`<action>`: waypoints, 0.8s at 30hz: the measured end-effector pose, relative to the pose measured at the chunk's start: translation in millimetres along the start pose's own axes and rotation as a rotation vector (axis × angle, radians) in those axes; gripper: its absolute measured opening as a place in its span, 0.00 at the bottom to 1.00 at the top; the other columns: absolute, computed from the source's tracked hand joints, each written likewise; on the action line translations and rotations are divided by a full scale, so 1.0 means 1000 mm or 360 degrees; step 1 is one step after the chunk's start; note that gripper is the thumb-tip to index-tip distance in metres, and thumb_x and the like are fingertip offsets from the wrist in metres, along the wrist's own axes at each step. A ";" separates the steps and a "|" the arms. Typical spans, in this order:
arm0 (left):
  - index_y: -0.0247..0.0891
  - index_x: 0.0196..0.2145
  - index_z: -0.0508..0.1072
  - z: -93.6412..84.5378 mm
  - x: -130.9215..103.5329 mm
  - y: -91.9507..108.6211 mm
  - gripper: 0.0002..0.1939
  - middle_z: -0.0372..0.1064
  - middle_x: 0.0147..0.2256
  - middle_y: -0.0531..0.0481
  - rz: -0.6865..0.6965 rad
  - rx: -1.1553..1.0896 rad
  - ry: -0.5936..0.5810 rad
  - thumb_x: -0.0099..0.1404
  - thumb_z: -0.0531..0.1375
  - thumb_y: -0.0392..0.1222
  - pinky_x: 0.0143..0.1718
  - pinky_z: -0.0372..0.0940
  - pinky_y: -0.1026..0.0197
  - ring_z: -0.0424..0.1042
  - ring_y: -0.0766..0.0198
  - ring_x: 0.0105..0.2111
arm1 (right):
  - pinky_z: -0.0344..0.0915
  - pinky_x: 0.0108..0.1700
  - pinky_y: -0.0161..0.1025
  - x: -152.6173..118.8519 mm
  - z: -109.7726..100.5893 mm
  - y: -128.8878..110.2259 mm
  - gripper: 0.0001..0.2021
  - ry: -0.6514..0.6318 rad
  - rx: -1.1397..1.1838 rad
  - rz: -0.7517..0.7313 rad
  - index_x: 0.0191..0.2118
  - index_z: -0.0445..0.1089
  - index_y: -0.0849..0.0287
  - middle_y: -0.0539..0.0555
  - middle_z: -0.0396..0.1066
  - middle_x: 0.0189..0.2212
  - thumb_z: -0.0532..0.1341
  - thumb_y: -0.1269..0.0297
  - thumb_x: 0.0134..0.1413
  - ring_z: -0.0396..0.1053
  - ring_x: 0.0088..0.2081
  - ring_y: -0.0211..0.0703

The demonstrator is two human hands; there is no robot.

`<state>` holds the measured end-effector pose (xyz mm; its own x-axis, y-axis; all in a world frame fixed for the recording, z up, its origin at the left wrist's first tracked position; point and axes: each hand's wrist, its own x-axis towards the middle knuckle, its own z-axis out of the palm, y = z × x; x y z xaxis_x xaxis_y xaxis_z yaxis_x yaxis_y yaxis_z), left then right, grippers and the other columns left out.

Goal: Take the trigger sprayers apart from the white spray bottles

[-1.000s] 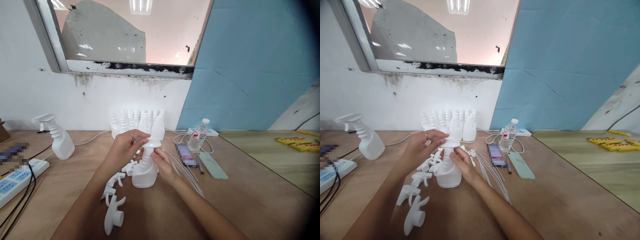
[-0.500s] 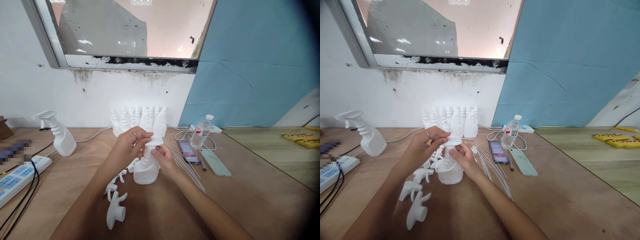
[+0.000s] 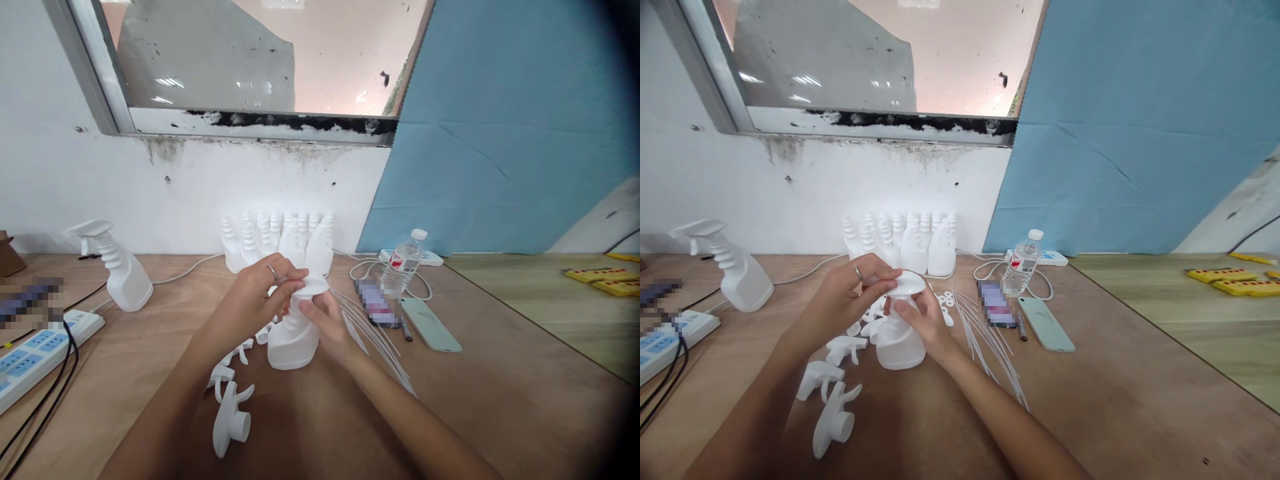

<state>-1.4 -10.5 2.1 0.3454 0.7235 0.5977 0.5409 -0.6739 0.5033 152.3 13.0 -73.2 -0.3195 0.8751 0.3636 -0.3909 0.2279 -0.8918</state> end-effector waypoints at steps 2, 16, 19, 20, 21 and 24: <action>0.39 0.36 0.71 0.000 0.000 0.000 0.09 0.68 0.33 0.52 -0.0013 0.0004 -0.0018 0.68 0.53 0.43 0.29 0.63 0.66 0.68 0.68 0.29 | 0.68 0.37 0.39 0.000 -0.001 0.000 0.27 -0.0042 0.0074 0.0016 0.54 0.58 0.53 0.50 0.72 0.33 0.66 0.56 0.49 0.70 0.33 0.42; 0.39 0.36 0.71 -0.001 -0.001 0.002 0.10 0.67 0.31 0.52 -0.0038 0.0002 -0.0035 0.68 0.53 0.43 0.26 0.62 0.67 0.67 0.70 0.27 | 0.69 0.36 0.41 0.000 -0.006 0.004 0.31 -0.0066 0.0106 0.0008 0.55 0.57 0.52 0.51 0.72 0.33 0.67 0.54 0.47 0.71 0.33 0.44; 0.39 0.36 0.71 -0.001 -0.001 0.002 0.10 0.67 0.31 0.52 -0.0025 -0.0011 -0.0032 0.68 0.53 0.44 0.25 0.61 0.68 0.68 0.69 0.28 | 0.69 0.36 0.41 0.000 -0.006 0.004 0.31 -0.0056 0.0128 0.0009 0.55 0.56 0.52 0.52 0.72 0.35 0.67 0.53 0.47 0.71 0.33 0.44; 0.39 0.36 0.71 -0.001 -0.001 0.001 0.09 0.67 0.32 0.52 -0.0015 -0.0007 -0.0023 0.68 0.53 0.44 0.25 0.61 0.68 0.68 0.69 0.28 | 0.69 0.36 0.41 0.000 -0.005 0.004 0.31 -0.0023 0.0088 0.0021 0.55 0.57 0.52 0.52 0.72 0.36 0.68 0.56 0.46 0.71 0.33 0.43; 0.39 0.36 0.71 -0.001 -0.001 0.001 0.09 0.68 0.32 0.52 -0.0009 0.0003 -0.0013 0.68 0.54 0.44 0.26 0.61 0.68 0.68 0.69 0.29 | 0.69 0.36 0.40 0.000 -0.005 0.004 0.31 -0.0001 0.0052 0.0024 0.54 0.57 0.52 0.51 0.72 0.36 0.69 0.58 0.44 0.71 0.32 0.42; 0.39 0.35 0.71 -0.001 -0.001 0.001 0.08 0.67 0.32 0.53 -0.0034 0.0027 -0.0013 0.68 0.54 0.43 0.26 0.61 0.68 0.68 0.70 0.28 | 0.69 0.37 0.41 0.001 -0.003 0.003 0.31 -0.0047 0.0083 -0.0017 0.54 0.57 0.52 0.51 0.72 0.34 0.68 0.55 0.45 0.71 0.32 0.43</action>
<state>-1.9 -12.2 2.6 0.3398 0.7389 0.5818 0.5611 -0.6558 0.5051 153.6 15.4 -76.0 -0.3399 0.8597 0.3814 -0.4387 0.2138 -0.8728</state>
